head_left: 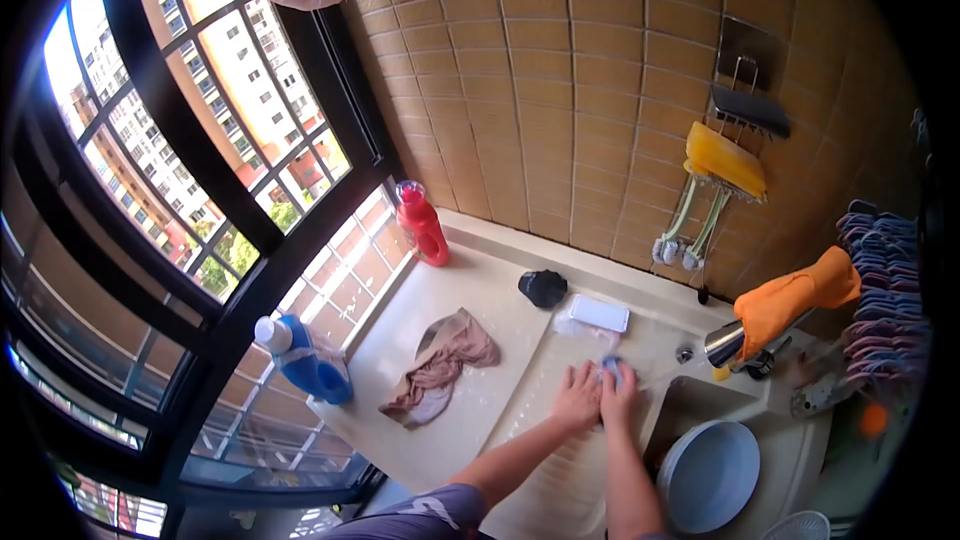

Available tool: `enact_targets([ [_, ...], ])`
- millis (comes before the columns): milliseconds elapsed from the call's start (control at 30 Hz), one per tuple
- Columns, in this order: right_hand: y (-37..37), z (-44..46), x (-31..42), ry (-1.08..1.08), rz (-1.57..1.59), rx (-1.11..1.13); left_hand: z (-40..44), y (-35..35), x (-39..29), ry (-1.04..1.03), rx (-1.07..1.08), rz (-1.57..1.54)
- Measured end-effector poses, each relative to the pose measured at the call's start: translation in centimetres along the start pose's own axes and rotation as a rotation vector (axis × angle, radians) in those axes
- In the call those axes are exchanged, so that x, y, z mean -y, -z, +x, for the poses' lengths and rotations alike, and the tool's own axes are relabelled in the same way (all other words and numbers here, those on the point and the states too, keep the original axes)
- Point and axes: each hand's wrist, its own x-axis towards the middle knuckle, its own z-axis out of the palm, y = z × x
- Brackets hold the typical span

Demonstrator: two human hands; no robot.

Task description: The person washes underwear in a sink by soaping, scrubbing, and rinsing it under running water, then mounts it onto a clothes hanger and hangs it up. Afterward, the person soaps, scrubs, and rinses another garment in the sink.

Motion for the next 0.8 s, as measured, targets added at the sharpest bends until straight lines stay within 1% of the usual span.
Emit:
enact_targets([
  [33,1.9,-2.7,2.0,0.011,-0.016,-0.070,-0.2,0.9,0.3,-0.012,-0.003,0.003],
  [67,3.0,-4.7,2.5,-0.086,-0.130,-0.015,-0.8,2.0,0.0,-0.036,-0.008,-0.025],
  [100,2.4,-3.7,3.1,-0.085,-0.138,-0.014,-0.9,2.5,0.0,-0.056,-0.014,-0.055],
  [167,1.5,-0.8,3.2,-0.071,-0.354,0.133,-0.6,1.9,0.3,-0.063,-0.015,-0.077],
  [200,-2.3,2.9,-4.8,0.064,-0.510,0.003,-0.5,1.8,0.1,-0.053,-0.035,-0.091],
  [233,-1.3,5.8,-2.0,0.174,-0.616,-0.029,-0.4,1.8,0.0,-0.040,-0.057,-0.106],
  [267,-1.4,7.4,-0.1,0.302,-0.635,-0.154,-0.5,1.8,-0.1,-0.035,-0.132,-0.150],
  [300,-1.7,6.9,-0.9,0.293,-0.642,-0.147,-0.5,1.9,-0.1,-0.036,-0.121,-0.157],
  [367,-2.2,4.7,-2.7,0.257,-0.370,-0.191,-0.5,2.9,0.2,-0.059,0.033,-0.030],
  [400,-1.1,1.6,-2.2,0.152,-0.163,-0.094,-0.7,3.6,0.4,-0.069,0.033,-0.022],
  [433,2.1,-1.4,2.3,0.086,-0.360,0.041,-0.8,4.2,0.3,-0.074,0.059,-0.061],
  [467,3.0,-3.1,2.1,0.029,-0.473,0.122,-0.7,4.6,0.4,-0.075,0.086,-0.103],
  [500,2.4,-2.2,2.3,0.029,-0.474,0.121,-0.4,4.2,0.6,-0.077,0.085,-0.104],
  [567,0.7,0.0,1.3,0.151,-0.618,-0.099,-0.5,2.0,0.4,-0.083,-0.080,-0.162],
  [600,-0.4,3.5,0.2,0.134,-0.720,-0.065,0.0,1.8,0.2,-0.061,-0.091,-0.205],
  [633,-0.8,6.1,-0.9,0.114,-0.767,-0.142,0.0,1.4,-0.1,-0.056,-0.038,-0.168],
  [667,-0.9,7.8,0.3,0.159,-0.774,-0.216,0.3,2.5,0.2,-0.066,0.017,-0.128],
  [700,-1.6,8.7,-0.2,0.156,-0.838,-0.248,0.6,2.1,0.0,-0.058,-0.037,-0.099],
  [733,-2.0,8.4,-1.6,0.104,-0.756,-0.185,0.6,2.5,0.0,-0.064,-0.018,-0.091],
  [767,-2.3,6.4,-1.7,0.122,-0.686,-0.163,0.7,1.5,0.1,-0.076,0.008,-0.071],
  [800,-1.7,2.4,-0.7,0.127,-0.436,-0.205,0.4,1.7,0.0,-0.073,-0.048,-0.142],
])
